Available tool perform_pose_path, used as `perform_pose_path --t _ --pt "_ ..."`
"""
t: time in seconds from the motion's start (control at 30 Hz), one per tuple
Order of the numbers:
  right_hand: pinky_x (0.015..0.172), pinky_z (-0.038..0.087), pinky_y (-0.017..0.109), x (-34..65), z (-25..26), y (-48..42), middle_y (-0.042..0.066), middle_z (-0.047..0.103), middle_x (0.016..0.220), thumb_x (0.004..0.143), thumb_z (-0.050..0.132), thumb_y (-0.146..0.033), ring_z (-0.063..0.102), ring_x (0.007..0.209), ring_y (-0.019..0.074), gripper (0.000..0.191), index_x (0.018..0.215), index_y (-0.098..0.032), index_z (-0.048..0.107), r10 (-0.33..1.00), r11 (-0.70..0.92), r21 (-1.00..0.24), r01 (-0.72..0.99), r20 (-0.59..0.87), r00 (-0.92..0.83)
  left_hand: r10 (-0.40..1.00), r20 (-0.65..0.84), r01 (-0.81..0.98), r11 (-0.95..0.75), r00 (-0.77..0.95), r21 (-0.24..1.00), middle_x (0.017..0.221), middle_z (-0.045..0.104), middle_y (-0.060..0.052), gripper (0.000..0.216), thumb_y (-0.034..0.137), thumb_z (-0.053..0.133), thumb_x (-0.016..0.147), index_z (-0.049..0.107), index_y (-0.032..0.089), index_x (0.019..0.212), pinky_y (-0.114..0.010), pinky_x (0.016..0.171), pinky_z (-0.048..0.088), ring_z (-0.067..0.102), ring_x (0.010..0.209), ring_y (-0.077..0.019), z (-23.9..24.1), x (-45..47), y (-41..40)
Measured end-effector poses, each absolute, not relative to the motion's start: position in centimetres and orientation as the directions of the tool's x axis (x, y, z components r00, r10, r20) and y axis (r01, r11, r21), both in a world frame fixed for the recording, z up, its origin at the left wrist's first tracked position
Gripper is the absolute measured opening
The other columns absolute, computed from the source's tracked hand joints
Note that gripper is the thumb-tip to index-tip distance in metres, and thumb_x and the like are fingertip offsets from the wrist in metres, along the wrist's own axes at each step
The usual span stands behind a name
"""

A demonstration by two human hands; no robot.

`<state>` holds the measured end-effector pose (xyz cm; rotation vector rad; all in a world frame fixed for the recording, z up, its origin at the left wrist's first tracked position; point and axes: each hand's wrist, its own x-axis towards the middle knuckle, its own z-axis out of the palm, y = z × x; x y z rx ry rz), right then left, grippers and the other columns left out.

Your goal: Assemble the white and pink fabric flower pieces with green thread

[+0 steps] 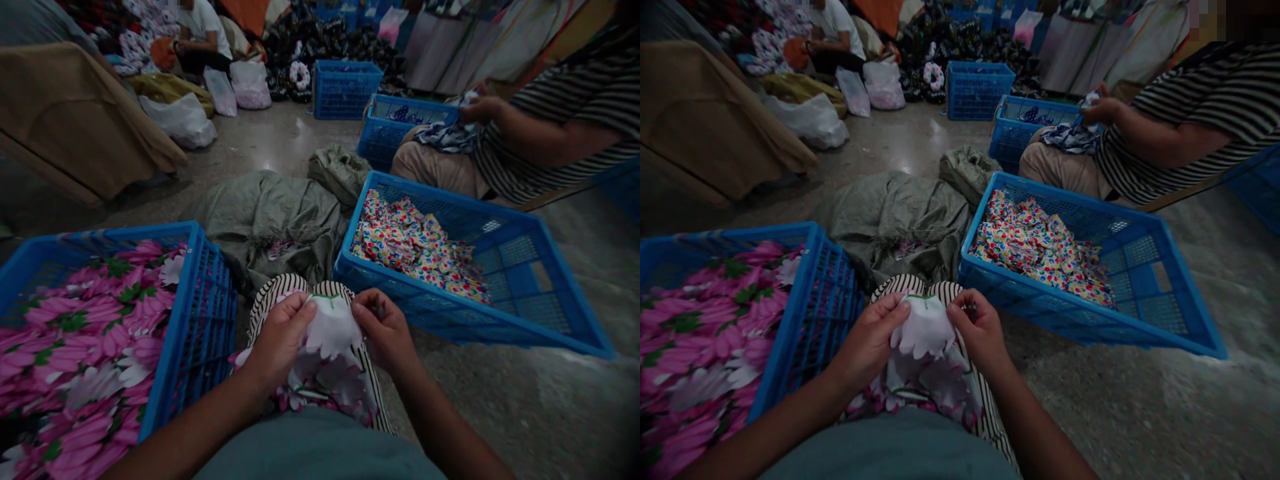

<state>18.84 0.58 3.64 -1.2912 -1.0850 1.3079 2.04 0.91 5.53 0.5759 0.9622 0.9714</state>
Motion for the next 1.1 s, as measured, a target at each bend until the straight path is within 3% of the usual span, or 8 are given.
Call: perform_pose_path --t 0.1,0.2,0.3,0.43,0.67,0.8,0.9,1.1 --pt "0.05 0.031 0.023 18.7 5.1 0.6 -0.003 0.043 0.066 0.077 0.06 -0.026 0.039 0.055 0.0107 0.009 0.081 -0.02 0.054 0.989 0.148 -0.968 0.205 0.147 -0.024 0.888 -0.416 -0.299 0.458 0.196 0.837 0.059 0.054 0.004 0.019 0.035 0.061 0.076 0.061 0.017 0.082 -0.018 0.048 0.034 0.045 0.05 -0.0081 5.6 1.7 0.8" --pt "0.053 0.033 0.025 18.0 6.1 0.8 -0.001 0.045 0.07 0.075 0.063 -0.024 0.042 0.06 0.0126 0.018 0.091 -0.021 0.056 0.937 0.339 -0.875 0.346 0.28 -0.211 0.876 -0.413 -0.235 0.468 0.248 0.852 0.059 0.056 0.003 0.024 0.038 0.061 0.075 0.061 0.016 0.084 -0.019 0.048 0.034 0.047 0.05 -0.0094 5.7 1.7 0.7" --pt "0.055 0.034 0.026 17.1 6.1 1.0 0.0 0.047 0.069 0.08 0.056 -0.023 0.045 0.063 0.0135 0.004 0.082 -0.02 0.056 0.928 0.361 -0.856 0.371 0.288 -0.238 0.87 -0.404 -0.257 0.474 0.282 0.842 0.058 0.056 0.003 0.024 0.038 0.064 0.072 0.062 0.016 0.08 -0.019 0.047 0.035 0.048 0.05 -0.0093 5.7 1.8 0.5" --pt "0.054 0.034 0.024 16.9 5.4 1.6 -0.001 0.046 0.064 0.084 0.047 -0.022 0.044 0.059 0.0122 0.016 0.068 -0.019 0.05 0.961 0.255 -0.918 0.305 0.206 -0.182 0.834 -0.447 -0.326 0.542 0.324 0.774 0.058 0.059 0.002 0.02 0.035 0.066 0.071 0.062 0.016 0.076 -0.019 0.05 0.038 0.051 0.051 -0.009 5.7 1.6 0.1" --pt "0.054 0.034 0.024 18.3 4.8 2.0 -0.003 0.044 0.063 0.084 0.047 -0.028 0.041 0.057 0.0119 0.015 0.072 -0.02 0.049 0.987 0.084 -0.963 0.256 0.116 0.114 0.808 -0.54 -0.38 0.588 0.235 0.714 0.054 0.06 0.002 0.027 0.037 0.071 0.064 0.061 0.014 0.073 -0.018 0.044 0.037 0.05 0.044 -0.0087 6.2 1.3 0.2" --pt "0.054 0.034 0.026 18.3 6.0 0.4 -0.001 0.046 0.067 0.082 0.046 -0.03 0.042 0.058 0.0134 0.01 0.083 -0.021 0.051 0.966 0.254 -0.913 0.32 0.224 -0.13 0.802 -0.551 -0.385 0.595 0.231 0.705 0.055 0.059 0.002 0.026 0.035 0.072 0.064 0.06 0.014 0.072 -0.018 0.044 0.038 0.051 0.045 -0.009 6.3 1.6 0.5" --pt "0.056 0.035 0.027 18.1 6.8 -0.4 0.0 0.051 0.071 0.085 0.041 -0.029 0.047 0.061 0.0144 0.015 0.093 -0.021 0.05 0.93 0.327 -0.855 0.403 0.216 -0.297 0.816 -0.537 -0.403 0.574 0.211 0.713 0.056 0.058 0.002 0.027 0.037 0.072 0.064 0.059 0.014 0.071 -0.018 0.046 0.039 0.05 0.046 -0.0084 6.5 1.8 0.5" --pt "0.055 0.035 0.026 18.1 6.7 -0.4 0.001 0.057 0.071 0.085 0.046 -0.029 0.051 0.058 0.014 0.015 0.096 -0.02 0.05 0.928 0.351 -0.753 0.557 0.201 -0.313 0.845 -0.487 -0.451 0.531 0.221 0.717 0.056 0.055 0.005 0.028 0.04 0.07 0.066 0.055 0.017 0.072 -0.018 0.045 0.038 0.048 0.045 -0.0076 6.5 2.0 0.2"
